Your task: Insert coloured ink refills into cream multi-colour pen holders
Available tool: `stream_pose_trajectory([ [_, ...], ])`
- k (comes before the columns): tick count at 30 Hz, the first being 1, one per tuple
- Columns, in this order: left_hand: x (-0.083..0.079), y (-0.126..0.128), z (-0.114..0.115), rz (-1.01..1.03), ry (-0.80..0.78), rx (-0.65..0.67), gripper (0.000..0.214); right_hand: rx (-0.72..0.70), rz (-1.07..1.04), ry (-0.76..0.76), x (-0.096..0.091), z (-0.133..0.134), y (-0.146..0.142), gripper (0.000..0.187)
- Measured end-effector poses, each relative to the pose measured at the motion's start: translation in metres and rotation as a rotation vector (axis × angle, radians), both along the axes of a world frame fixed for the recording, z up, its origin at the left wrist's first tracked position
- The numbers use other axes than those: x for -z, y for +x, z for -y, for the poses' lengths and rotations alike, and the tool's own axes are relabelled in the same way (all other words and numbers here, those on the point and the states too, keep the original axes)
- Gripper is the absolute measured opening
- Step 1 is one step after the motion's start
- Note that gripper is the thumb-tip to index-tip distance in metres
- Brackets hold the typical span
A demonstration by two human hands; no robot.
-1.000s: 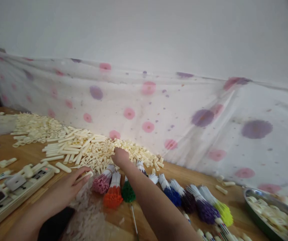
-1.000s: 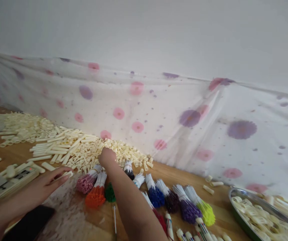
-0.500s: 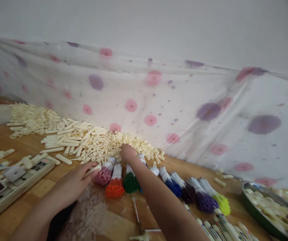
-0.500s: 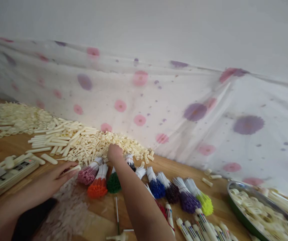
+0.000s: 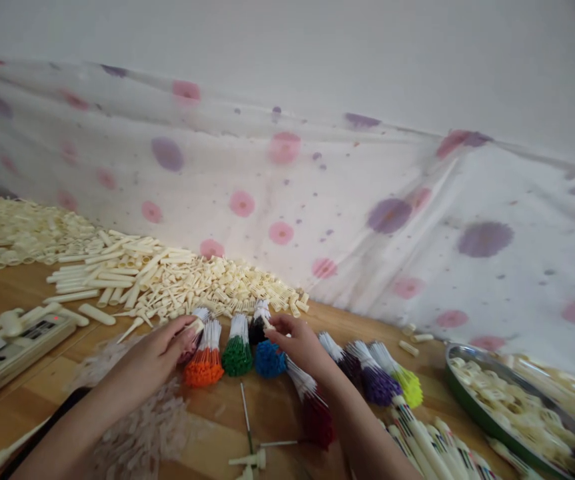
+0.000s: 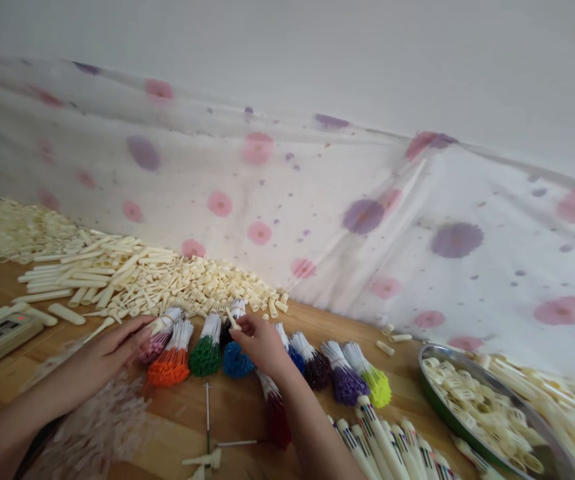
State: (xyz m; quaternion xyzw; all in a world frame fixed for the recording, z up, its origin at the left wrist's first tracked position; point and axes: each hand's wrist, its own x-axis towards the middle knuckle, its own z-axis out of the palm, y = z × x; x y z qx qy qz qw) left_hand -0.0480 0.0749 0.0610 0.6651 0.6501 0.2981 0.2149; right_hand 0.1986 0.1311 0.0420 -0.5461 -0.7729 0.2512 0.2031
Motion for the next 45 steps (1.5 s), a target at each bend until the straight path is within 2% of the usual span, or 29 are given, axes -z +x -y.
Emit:
stream_pose_trajectory([
  [4, 0.002, -0.007, -0.003, -0.037, 0.018, -0.045, 0.047, 0.065, 0.215, 0.019, -0.005, -0.018, -0.012, 0.022],
  [10, 0.001, -0.015, -0.002, -0.060, 0.065, -0.095, 0.034, -0.031, 0.367, 0.106, -0.021, -0.053, -0.077, 0.028],
  [14, 0.005, -0.019, -0.003, -0.057, 0.077, -0.093, 0.034, -0.092, 0.375, 0.095, -0.009, -0.071, -0.119, 0.028],
  [18, 0.005, -0.021, -0.003, -0.052, 0.033, -0.083, 0.039, -0.077, 0.317, 0.069, 0.004, -0.078, -0.130, 0.029],
  [21, 0.002, -0.018, -0.001, -0.045, 0.018, -0.064, 0.037, -0.049, 0.198, 0.083, -0.001, -0.067, -0.115, 0.028],
  [23, 0.001, -0.014, 0.001, -0.011, 0.033, -0.029, 0.033, -0.053, 0.087, 0.104, -0.009, -0.049, -0.095, 0.026],
  [27, 0.002, 0.005, 0.006, 0.099, 0.070, 0.103, 0.030, -0.123, -0.143, 0.119, -0.022, 0.009, -0.040, 0.015],
  [32, 0.005, 0.043, 0.020, 0.163, -0.066, 0.399, 0.029, -0.122, -0.476, 0.144, -0.022, 0.078, 0.015, 0.013],
  [37, 0.008, 0.067, 0.036, 0.248, -0.192, 0.545, 0.032, -0.132, -0.376, 0.204, -0.023, 0.105, 0.035, 0.012],
  [42, 0.002, 0.072, 0.045, 0.221, -0.285, 0.529, 0.036, -0.255, -0.280, 0.222, -0.028, 0.110, 0.040, 0.017],
  [45, 0.001, 0.074, 0.046, 0.204, -0.342, 0.526, 0.037, -0.280, -0.221, 0.199, -0.030, 0.109, 0.043, 0.017],
])
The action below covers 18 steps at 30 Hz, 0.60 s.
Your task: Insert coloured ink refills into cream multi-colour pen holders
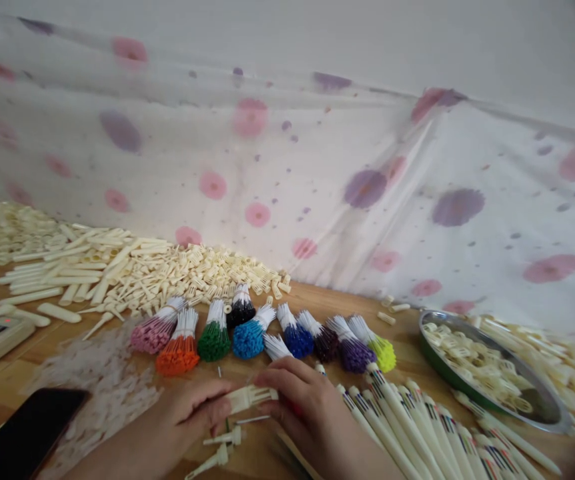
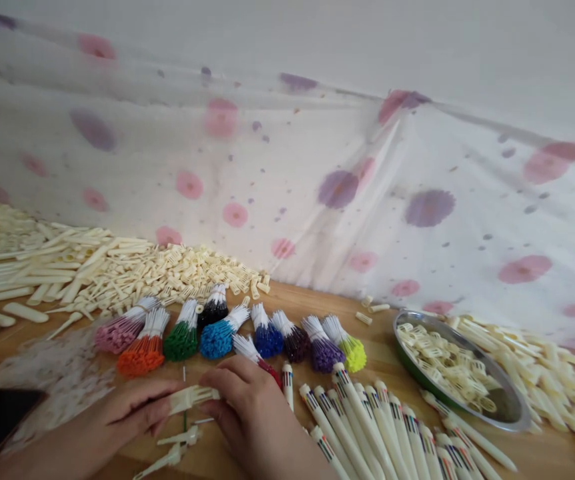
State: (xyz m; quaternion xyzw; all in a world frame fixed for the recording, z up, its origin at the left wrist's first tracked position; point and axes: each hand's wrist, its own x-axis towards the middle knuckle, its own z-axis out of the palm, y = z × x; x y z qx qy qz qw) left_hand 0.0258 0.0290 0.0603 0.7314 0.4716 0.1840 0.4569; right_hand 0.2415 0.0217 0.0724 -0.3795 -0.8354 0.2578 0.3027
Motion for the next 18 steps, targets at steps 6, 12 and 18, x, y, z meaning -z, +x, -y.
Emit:
stream_pose_trajectory([
  [6, 0.006, 0.003, -0.003, 0.004, 0.040, 0.011, 0.029, -0.014, 0.118, -0.017, 0.001, -0.001, 0.002, 0.016],
  [12, 0.010, 0.008, -0.002, -0.009, 0.158, -0.028, 0.025, 0.038, 0.138, -0.086, 0.005, -0.002, 0.003, 0.013],
  [18, 0.018, 0.011, -0.001, -0.057, 0.421, -0.010, 0.022, 0.141, 0.160, -0.158, 0.011, -0.005, -0.001, 0.021],
])
